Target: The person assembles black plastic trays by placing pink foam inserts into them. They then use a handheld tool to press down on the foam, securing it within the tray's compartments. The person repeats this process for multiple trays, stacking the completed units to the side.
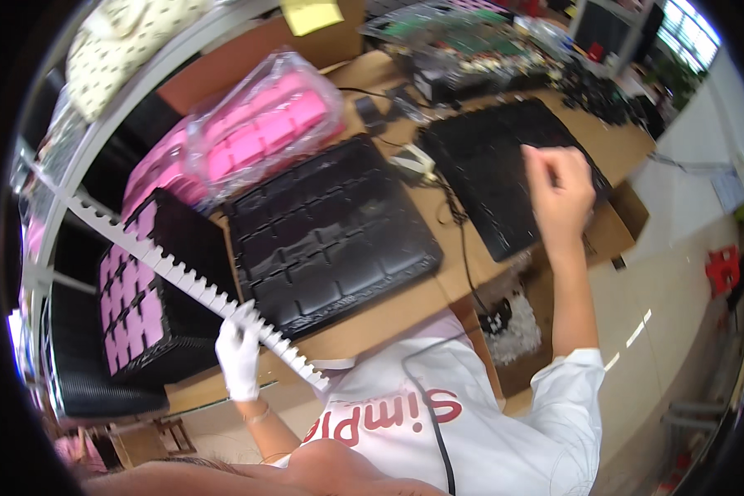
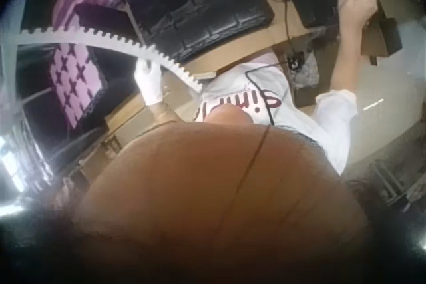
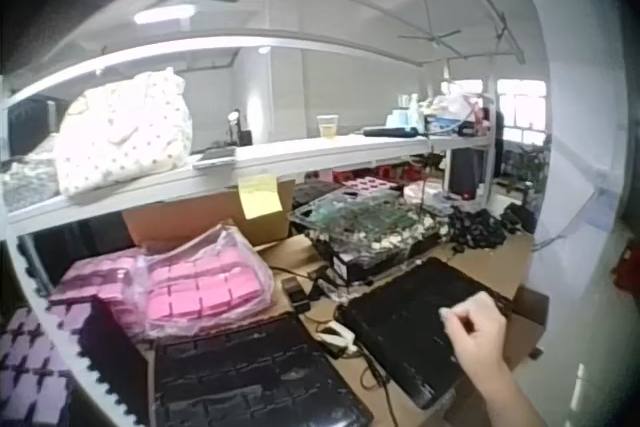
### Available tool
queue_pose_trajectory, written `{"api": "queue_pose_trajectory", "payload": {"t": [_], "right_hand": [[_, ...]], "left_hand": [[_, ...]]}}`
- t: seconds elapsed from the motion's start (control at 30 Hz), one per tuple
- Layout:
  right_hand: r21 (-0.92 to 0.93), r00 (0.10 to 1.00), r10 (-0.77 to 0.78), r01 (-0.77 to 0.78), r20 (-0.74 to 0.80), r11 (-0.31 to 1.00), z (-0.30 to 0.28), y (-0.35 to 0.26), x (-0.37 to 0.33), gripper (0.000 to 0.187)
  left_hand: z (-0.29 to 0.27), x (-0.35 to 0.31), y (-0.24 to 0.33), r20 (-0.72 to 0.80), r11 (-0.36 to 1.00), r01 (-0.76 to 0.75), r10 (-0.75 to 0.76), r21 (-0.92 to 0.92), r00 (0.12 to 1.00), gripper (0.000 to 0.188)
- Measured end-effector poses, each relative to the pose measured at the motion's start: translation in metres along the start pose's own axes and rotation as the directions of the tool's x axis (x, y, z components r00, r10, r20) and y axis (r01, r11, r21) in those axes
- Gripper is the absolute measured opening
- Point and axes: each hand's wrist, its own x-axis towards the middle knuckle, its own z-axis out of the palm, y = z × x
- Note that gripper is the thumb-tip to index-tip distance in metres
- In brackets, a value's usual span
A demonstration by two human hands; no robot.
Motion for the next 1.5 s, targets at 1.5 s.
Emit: {"api": "queue_pose_trajectory", "payload": {"t": [1.5], "right_hand": [[0.67, 0.932, -0.315, 0.121, 0.177, 0.733, 0.322, -0.135, 0.068, 0.026]], "left_hand": [[0.084, 0.237, -0.01, 0.238, 0.151, 0.255, -0.12, -0.955, 0.964, 0.09]]}}
